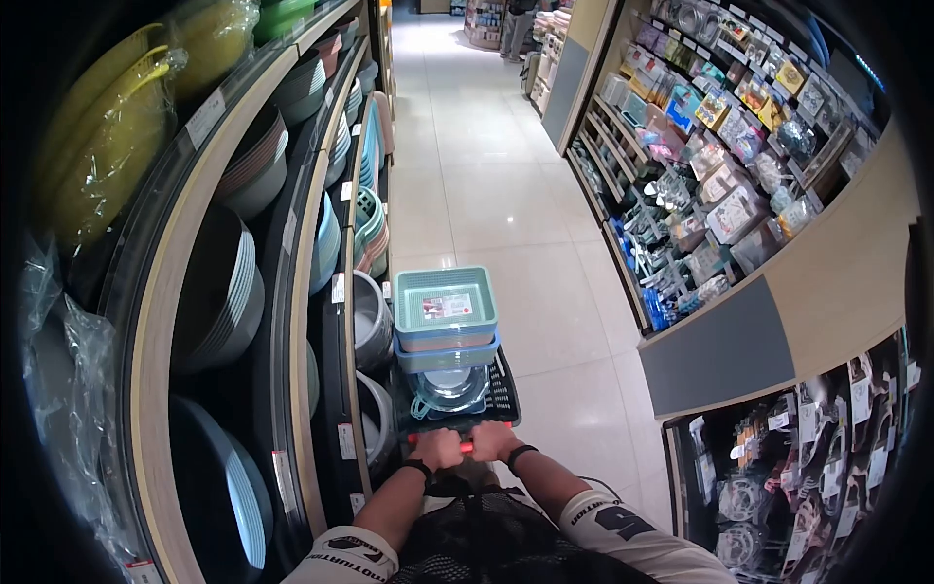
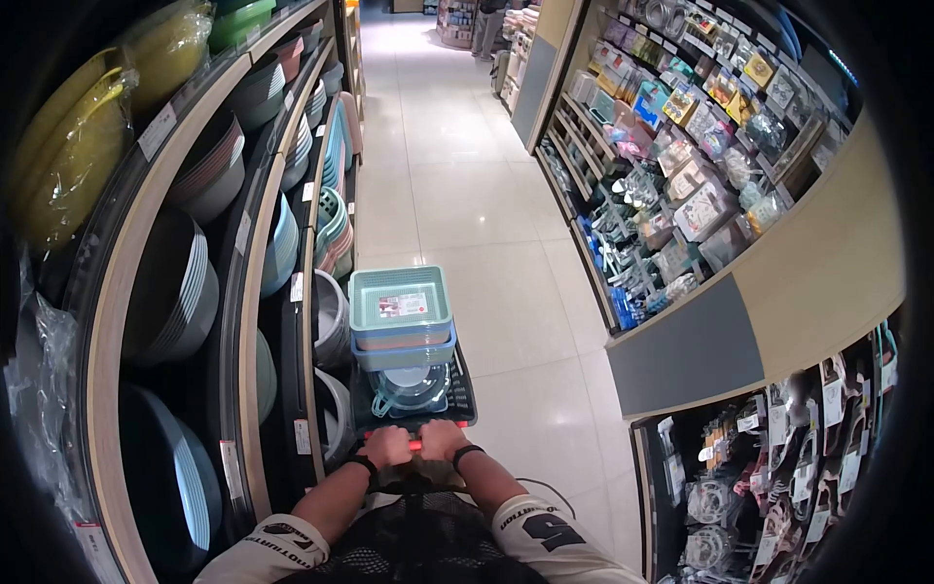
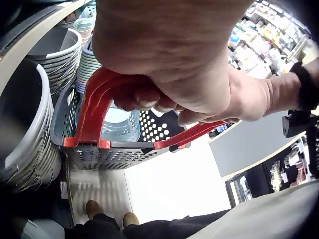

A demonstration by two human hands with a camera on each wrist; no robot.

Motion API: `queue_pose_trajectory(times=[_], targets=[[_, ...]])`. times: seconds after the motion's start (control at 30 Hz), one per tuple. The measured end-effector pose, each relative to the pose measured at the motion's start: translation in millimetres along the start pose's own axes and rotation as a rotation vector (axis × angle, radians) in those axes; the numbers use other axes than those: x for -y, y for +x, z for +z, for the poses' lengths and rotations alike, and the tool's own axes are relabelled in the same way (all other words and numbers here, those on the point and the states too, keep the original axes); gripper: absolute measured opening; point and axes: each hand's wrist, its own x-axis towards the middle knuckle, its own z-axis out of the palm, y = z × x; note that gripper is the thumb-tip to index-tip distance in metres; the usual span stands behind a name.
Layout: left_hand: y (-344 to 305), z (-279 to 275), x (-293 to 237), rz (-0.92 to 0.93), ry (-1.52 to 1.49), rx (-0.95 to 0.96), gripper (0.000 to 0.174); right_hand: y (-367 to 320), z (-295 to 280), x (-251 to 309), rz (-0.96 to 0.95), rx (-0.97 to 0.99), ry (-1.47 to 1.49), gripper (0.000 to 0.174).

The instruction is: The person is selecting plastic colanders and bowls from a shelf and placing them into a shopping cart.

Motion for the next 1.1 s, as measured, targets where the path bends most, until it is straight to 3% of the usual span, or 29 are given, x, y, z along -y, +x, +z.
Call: queue_pose_trajectory(times=[0.53, 1.1], targets=[[11.1, -34.0, -0.4, 0.002, 0.024, -0.026, 0.028, 33.5, 2.2, -19.5, 0.02, -0.013, -0.035, 0.036], [52.4, -58.9, 20.4, 0.036, 0.014, -0.119, 0.028, 68.9, -45.0, -23.6, 0.032, 0.009, 0.01, 0.042]])
